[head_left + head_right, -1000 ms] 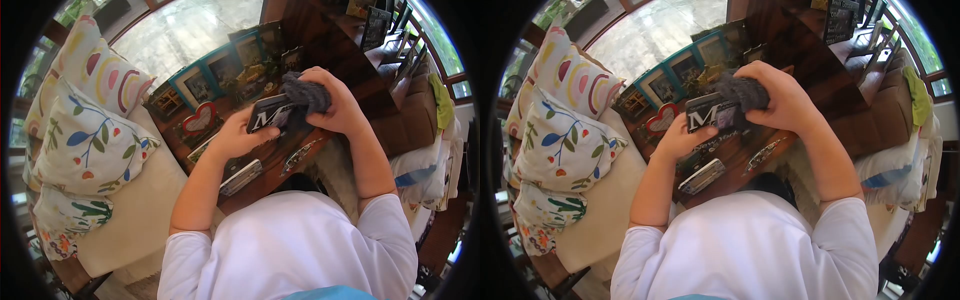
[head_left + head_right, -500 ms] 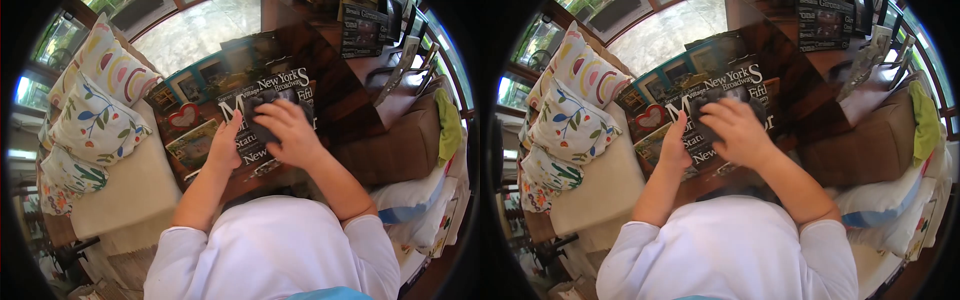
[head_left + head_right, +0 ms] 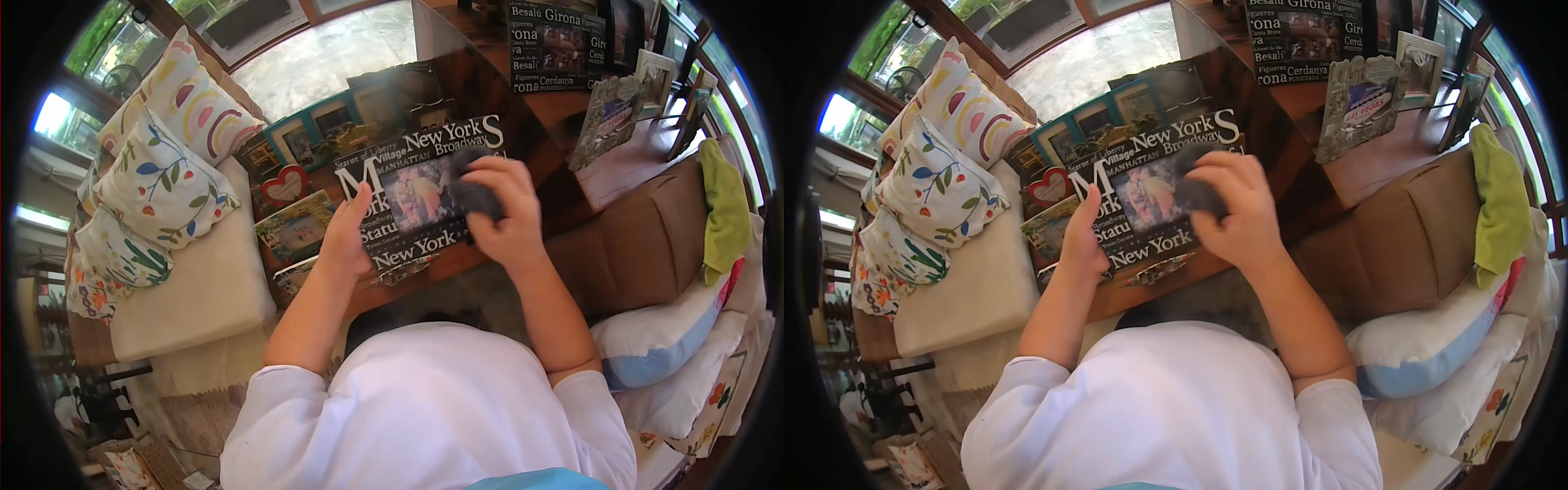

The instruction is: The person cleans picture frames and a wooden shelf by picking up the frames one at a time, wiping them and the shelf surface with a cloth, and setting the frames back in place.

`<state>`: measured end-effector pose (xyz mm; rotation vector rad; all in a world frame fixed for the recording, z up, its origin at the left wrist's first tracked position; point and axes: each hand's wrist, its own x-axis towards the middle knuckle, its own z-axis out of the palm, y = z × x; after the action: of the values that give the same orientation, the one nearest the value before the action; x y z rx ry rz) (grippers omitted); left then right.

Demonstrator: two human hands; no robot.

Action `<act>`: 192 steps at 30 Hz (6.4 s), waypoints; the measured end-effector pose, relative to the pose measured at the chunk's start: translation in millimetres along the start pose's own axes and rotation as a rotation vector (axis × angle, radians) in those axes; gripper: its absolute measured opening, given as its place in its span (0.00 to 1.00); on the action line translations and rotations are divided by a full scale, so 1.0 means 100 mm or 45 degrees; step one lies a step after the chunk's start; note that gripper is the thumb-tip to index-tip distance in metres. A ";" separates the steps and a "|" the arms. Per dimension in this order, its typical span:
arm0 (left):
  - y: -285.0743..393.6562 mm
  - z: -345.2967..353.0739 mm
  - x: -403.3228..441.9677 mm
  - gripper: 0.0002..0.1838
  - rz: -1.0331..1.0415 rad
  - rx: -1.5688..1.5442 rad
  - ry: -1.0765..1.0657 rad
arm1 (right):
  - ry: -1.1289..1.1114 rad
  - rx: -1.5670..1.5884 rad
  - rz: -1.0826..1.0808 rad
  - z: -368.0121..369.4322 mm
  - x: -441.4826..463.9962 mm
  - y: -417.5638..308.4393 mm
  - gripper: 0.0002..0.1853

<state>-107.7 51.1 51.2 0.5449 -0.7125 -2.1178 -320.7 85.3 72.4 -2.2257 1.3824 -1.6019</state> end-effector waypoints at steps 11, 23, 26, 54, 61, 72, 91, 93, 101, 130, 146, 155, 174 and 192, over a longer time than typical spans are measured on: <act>-0.32 -0.31 -0.35 0.32 -0.030 -0.210 -0.158 | -0.450 0.303 -0.092 0.30 -0.33 -0.57 0.25; -0.37 -0.37 -0.71 0.40 -0.093 -0.268 -0.090 | -0.583 0.012 -0.318 0.49 -0.86 -0.76 0.26; -0.34 -0.39 -0.72 0.44 0.005 -0.187 -0.054 | -0.486 -0.152 -0.202 0.34 -0.94 -0.59 0.25; -0.36 -0.81 -0.50 0.42 0.107 -0.054 -0.195 | -0.014 -0.398 -0.126 0.16 -0.81 -0.20 0.27; -0.39 -0.79 -0.39 0.37 0.111 -0.179 -0.195 | -0.271 -0.359 0.147 0.11 -1.01 -0.15 0.24; -0.47 -0.62 -0.18 0.40 0.141 -0.142 -0.066 | -0.526 0.054 -0.367 0.93 -1.21 -0.70 0.20; -0.47 -0.72 -0.21 0.32 0.073 -0.401 -0.198 | 0.185 2.033 1.137 0.44 -1.35 -0.17 0.44; -0.49 -0.70 -0.23 0.32 0.031 -0.397 -0.286 | -0.004 2.003 0.942 0.46 -1.46 -0.11 0.46; -0.59 -0.69 -0.23 0.29 0.083 -0.292 -0.216 | 0.134 1.763 1.175 0.35 -1.75 0.15 0.36; -0.77 -0.52 -0.16 0.28 0.020 -0.302 -0.135 | -0.129 1.675 1.541 0.85 -1.76 -0.10 0.20; -0.76 -0.62 -0.20 0.23 0.010 -0.157 -0.022 | -0.065 1.634 1.641 0.45 -1.94 0.12 0.24; -0.73 -0.68 -0.19 0.25 0.019 -0.175 -0.034 | 0.290 1.806 1.407 -0.40 -1.87 0.40 0.23; -0.76 -0.80 -0.22 0.19 0.126 0.111 0.127 | 0.208 1.054 1.296 -0.11 -1.66 0.33 0.30; -0.81 -0.62 -0.26 0.18 -0.311 -0.777 -0.253 | -0.266 0.184 0.489 -0.19 -0.58 -0.49 0.16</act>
<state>-101.5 95.1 -44.9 0.0876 -0.0755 -2.4851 -308.5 162.0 63.8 -1.8439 1.4706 -1.2584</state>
